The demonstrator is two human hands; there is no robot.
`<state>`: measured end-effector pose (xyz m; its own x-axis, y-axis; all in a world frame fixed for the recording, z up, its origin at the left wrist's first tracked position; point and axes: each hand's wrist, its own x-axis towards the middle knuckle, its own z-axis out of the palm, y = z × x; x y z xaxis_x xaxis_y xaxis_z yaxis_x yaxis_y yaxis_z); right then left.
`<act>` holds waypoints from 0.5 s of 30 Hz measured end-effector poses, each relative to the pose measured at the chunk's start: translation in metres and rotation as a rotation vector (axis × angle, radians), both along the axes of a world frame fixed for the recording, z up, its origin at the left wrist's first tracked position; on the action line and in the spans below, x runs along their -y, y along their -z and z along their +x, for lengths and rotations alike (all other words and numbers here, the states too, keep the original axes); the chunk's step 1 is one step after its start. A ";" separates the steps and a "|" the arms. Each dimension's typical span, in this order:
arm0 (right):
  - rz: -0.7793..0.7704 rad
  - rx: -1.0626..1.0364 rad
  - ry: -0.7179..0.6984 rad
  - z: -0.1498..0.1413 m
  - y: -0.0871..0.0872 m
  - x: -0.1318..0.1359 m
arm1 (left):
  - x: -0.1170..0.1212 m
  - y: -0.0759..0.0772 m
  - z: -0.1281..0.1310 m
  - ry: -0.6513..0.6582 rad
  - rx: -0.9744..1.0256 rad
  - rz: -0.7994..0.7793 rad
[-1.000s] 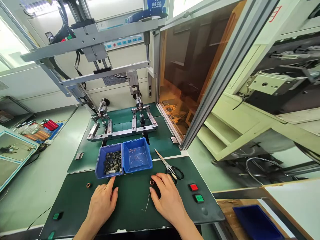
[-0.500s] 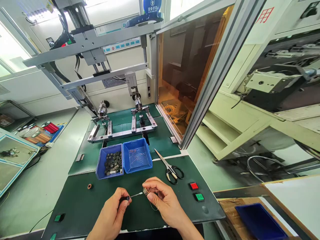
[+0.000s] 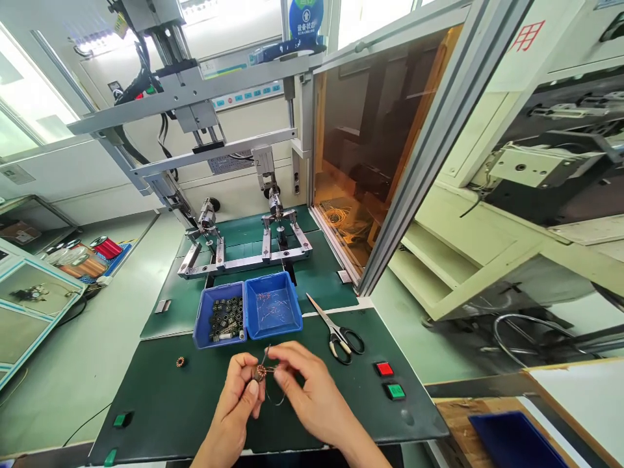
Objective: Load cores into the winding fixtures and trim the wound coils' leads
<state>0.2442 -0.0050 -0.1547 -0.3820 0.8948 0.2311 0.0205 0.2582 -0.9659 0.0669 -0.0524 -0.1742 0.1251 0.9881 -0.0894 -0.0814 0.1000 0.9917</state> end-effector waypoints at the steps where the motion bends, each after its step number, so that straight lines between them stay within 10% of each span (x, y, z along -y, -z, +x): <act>1: 0.053 0.009 0.139 0.001 -0.001 0.003 | -0.001 -0.001 0.001 -0.042 -0.010 0.013; 5: 0.380 0.008 0.381 0.000 -0.010 0.022 | -0.002 -0.008 0.003 -0.126 -0.085 0.037; 15: 0.370 0.307 0.019 -0.016 -0.001 0.018 | -0.007 0.003 0.004 -0.219 0.517 -0.032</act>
